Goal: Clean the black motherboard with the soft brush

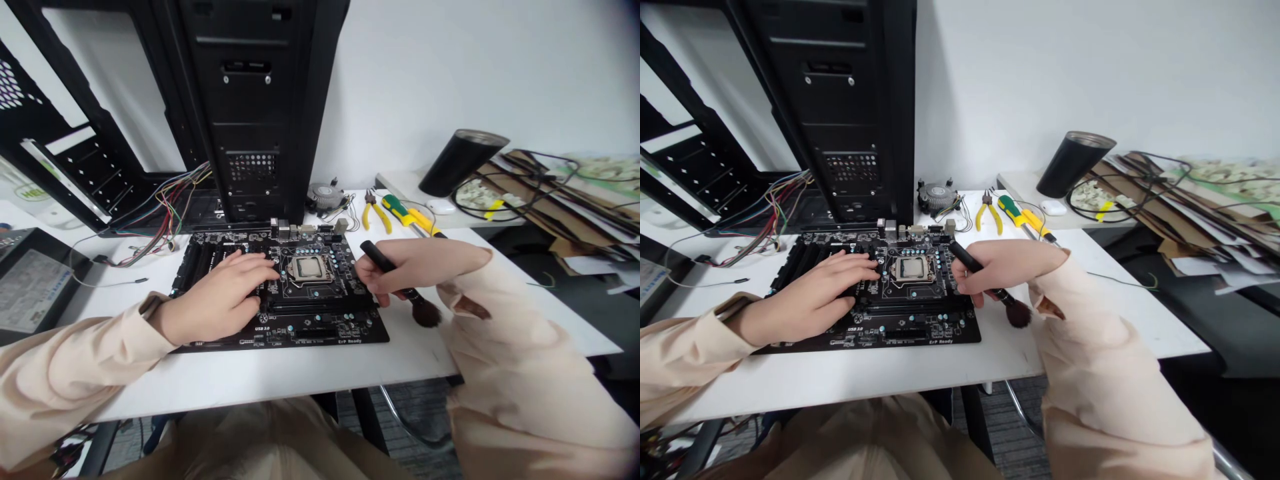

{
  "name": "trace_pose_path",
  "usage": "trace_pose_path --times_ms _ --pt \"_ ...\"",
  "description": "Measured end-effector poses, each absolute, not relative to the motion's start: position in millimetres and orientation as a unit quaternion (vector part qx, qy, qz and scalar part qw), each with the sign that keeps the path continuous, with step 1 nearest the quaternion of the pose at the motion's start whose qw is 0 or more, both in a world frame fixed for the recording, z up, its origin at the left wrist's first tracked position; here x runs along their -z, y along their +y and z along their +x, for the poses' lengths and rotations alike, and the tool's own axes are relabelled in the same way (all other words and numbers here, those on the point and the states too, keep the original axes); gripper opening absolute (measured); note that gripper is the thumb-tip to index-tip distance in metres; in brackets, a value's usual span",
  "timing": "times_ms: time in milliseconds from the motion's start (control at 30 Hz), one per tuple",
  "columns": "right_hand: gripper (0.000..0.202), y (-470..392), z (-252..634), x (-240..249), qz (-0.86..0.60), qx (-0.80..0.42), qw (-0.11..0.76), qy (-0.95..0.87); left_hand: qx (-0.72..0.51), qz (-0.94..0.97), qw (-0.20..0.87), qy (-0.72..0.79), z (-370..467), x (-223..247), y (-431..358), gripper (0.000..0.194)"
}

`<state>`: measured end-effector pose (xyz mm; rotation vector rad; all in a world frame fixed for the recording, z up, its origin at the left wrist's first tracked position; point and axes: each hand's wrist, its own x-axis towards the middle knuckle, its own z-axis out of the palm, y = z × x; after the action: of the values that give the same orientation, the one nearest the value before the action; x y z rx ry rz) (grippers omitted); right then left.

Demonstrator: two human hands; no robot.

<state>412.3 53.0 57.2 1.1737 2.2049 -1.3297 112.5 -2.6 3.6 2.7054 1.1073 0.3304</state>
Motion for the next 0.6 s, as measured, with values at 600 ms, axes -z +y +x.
trace_pose_path --times_ms 600 --pt "0.019 52.6 412.2 -55.9 0.397 0.455 0.18 0.777 -0.098 0.914 0.085 0.383 115.2 -5.5 -4.6 0.046"
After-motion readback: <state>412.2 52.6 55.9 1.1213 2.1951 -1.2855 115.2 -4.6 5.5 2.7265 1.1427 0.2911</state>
